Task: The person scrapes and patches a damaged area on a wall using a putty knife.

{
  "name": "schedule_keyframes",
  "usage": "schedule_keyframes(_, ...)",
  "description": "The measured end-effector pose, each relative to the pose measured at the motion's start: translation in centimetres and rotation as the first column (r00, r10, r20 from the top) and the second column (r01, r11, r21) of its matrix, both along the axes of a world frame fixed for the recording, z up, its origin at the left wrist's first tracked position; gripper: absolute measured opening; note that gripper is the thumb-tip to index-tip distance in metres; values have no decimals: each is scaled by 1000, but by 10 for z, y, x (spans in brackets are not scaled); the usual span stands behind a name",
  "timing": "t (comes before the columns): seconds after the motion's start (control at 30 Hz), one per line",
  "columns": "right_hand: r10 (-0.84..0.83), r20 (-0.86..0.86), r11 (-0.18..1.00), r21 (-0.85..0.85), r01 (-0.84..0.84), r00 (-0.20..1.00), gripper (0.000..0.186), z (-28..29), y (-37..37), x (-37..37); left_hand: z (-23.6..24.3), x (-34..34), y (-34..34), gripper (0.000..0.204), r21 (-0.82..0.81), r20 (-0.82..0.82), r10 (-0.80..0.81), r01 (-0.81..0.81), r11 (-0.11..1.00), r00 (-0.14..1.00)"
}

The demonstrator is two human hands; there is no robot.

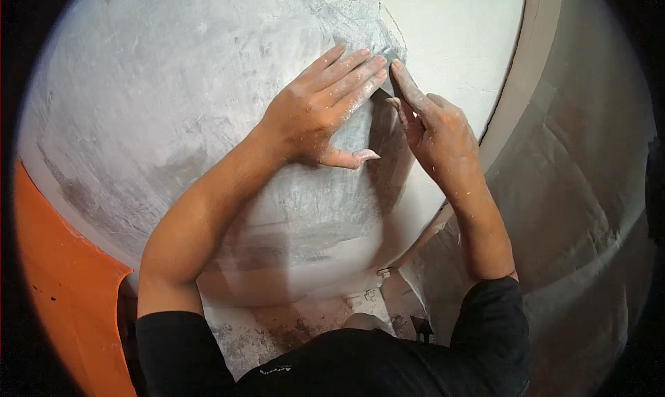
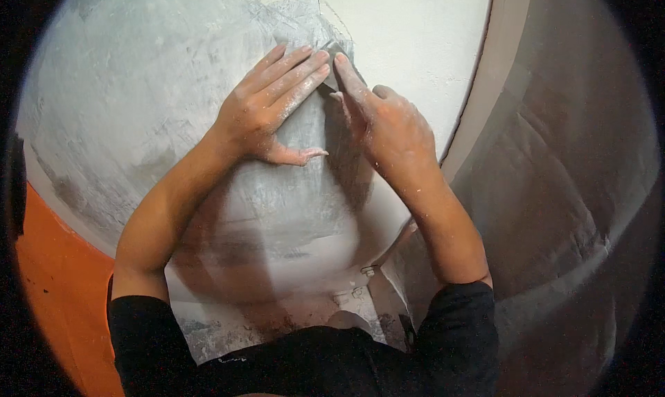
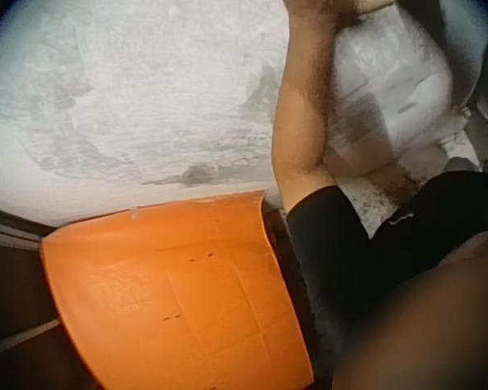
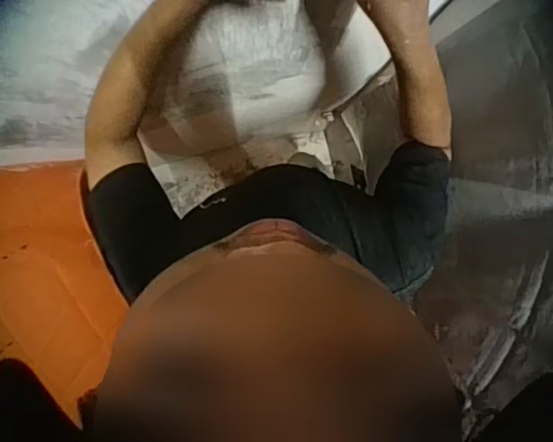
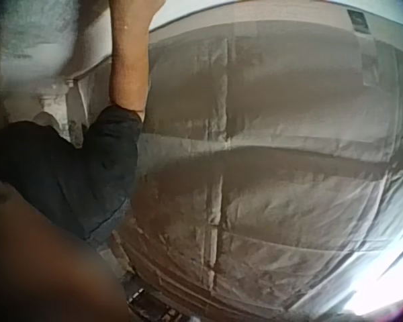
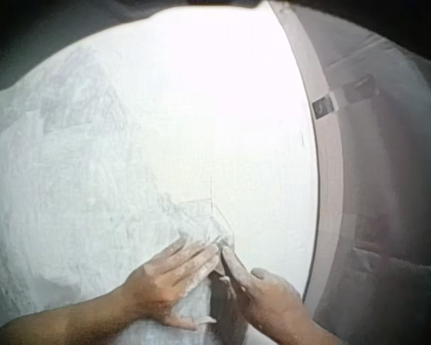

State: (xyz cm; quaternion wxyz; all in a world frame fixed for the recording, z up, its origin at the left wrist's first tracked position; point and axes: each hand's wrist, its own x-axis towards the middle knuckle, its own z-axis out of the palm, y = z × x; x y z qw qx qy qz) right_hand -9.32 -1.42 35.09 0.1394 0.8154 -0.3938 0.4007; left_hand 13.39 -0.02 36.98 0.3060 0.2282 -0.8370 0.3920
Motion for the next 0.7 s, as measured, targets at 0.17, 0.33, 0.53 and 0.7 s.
schedule_keyframes(0.17, 34, 43, 994, -106, -30, 998, 55, 11, -7, 9, -2, -7, -5, 102, -59, -124, -70, 63, 996, 990)
schedule_keyframes(0.33, -44, -26, 998, -54, 43, 999, 59, -4, 0, 2, -5, 1, -6, 100, -9, -20, -72, 72, 997, 997)
schedule_keyframes(0.53, 8, 89, 992, -127, 3, 996, 62, -16, -4, 3, -3, -1, -4, 100, 22, 22, 5, -5, 1000, 1000)
schedule_keyframes(0.7, 42, 186, 990, -141, -15, 982, 60, -40, -11, -2, -4, -5, -2, 100, 39, 90, 88, -92, 995, 992)
